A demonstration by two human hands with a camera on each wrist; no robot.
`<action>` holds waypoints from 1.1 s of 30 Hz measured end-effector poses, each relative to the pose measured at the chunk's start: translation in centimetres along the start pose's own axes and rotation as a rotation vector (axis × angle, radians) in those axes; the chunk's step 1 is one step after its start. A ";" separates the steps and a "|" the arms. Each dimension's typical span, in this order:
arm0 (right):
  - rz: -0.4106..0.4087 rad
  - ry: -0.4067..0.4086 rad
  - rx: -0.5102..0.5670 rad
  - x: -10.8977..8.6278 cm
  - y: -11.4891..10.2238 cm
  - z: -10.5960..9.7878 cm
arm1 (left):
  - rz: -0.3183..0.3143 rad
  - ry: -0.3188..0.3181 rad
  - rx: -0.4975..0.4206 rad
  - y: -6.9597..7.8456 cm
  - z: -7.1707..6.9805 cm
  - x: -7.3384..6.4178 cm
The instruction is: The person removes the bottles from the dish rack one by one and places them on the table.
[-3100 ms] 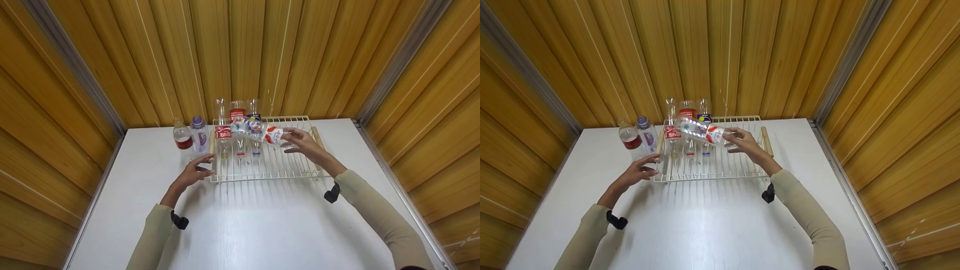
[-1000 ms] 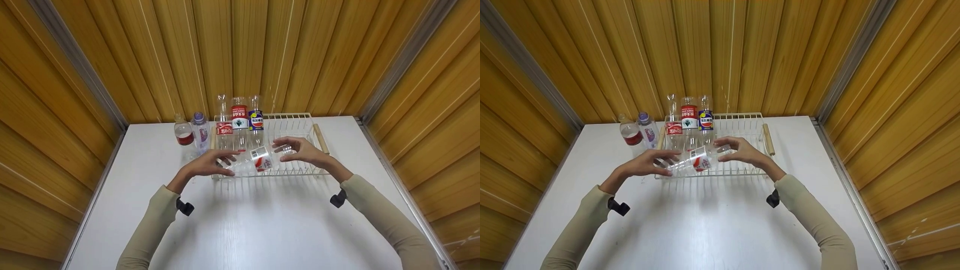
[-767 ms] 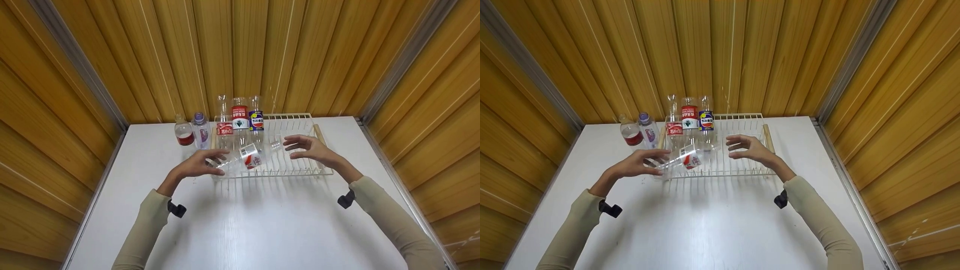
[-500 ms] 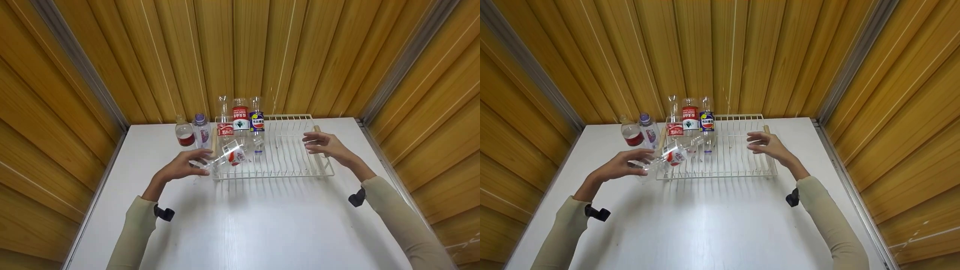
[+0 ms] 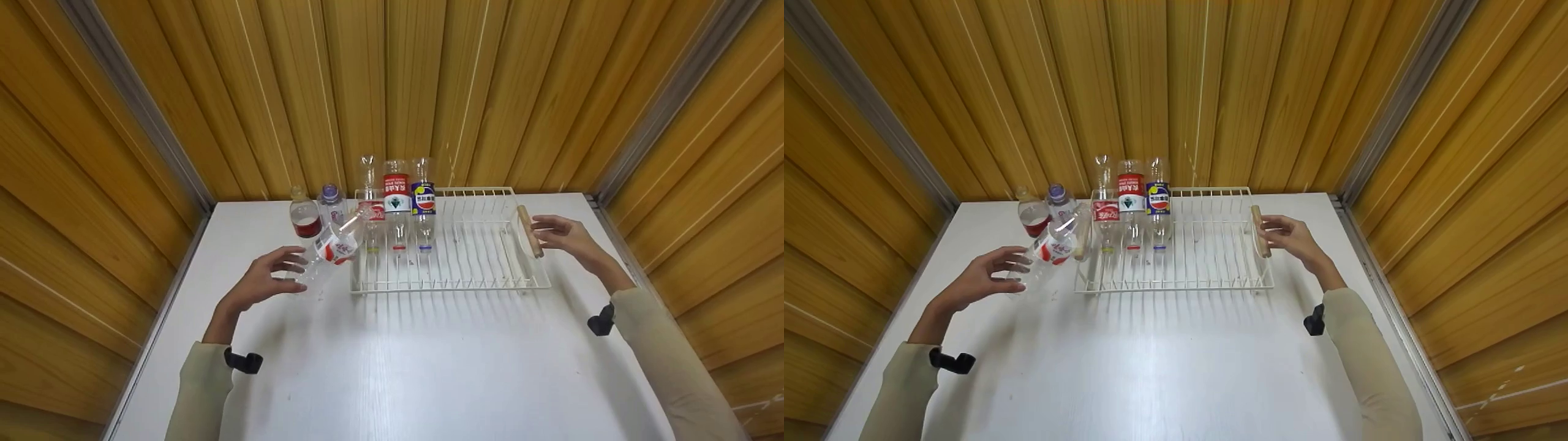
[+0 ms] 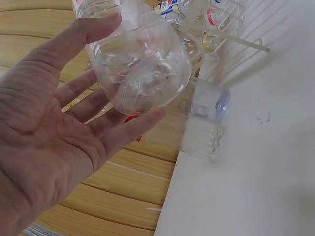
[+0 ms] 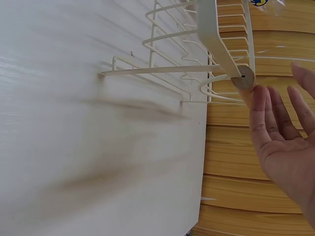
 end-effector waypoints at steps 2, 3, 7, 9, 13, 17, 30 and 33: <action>-0.005 0.002 0.006 0.0 0.3 -0.1 | -0.003 0.017 -0.016 -0.7 -0.2 -0.2; -0.008 -0.001 0.009 -0.1 0.4 -0.2 | -0.005 0.026 -0.025 -1.0 -0.3 -0.4; 0.008 -0.017 -0.004 -0.3 0.8 -0.2 | -0.015 0.052 -0.058 -2.1 -0.6 -0.7; 0.024 -0.027 -0.017 -0.4 0.9 -0.2 | -0.020 0.060 -0.075 -2.6 -0.6 -0.9; 0.046 -0.040 -0.012 -0.6 1.1 -0.2 | -0.032 0.084 -0.103 -3.5 -0.7 -1.1; 0.043 -0.084 0.013 -0.7 1.2 -0.1 | -0.049 0.122 -0.133 -4.1 -0.9 -1.3; 0.078 -0.173 -0.017 -1.0 2.0 0.0 | -0.137 0.312 -0.220 -6.2 -1.9 -1.0; 0.092 -0.176 -0.016 -1.1 1.9 0.1 | -0.178 0.372 -0.247 -6.8 -2.3 -0.8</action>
Point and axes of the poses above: each hand's wrist, its own x-axis towards the middle knuckle, its own z-axis out of the palm, y = z × x, the point moved 5 cm from there along x, towards the middle knuckle, and after that the axes turned 1 degree about z, right-handed, at the moved point
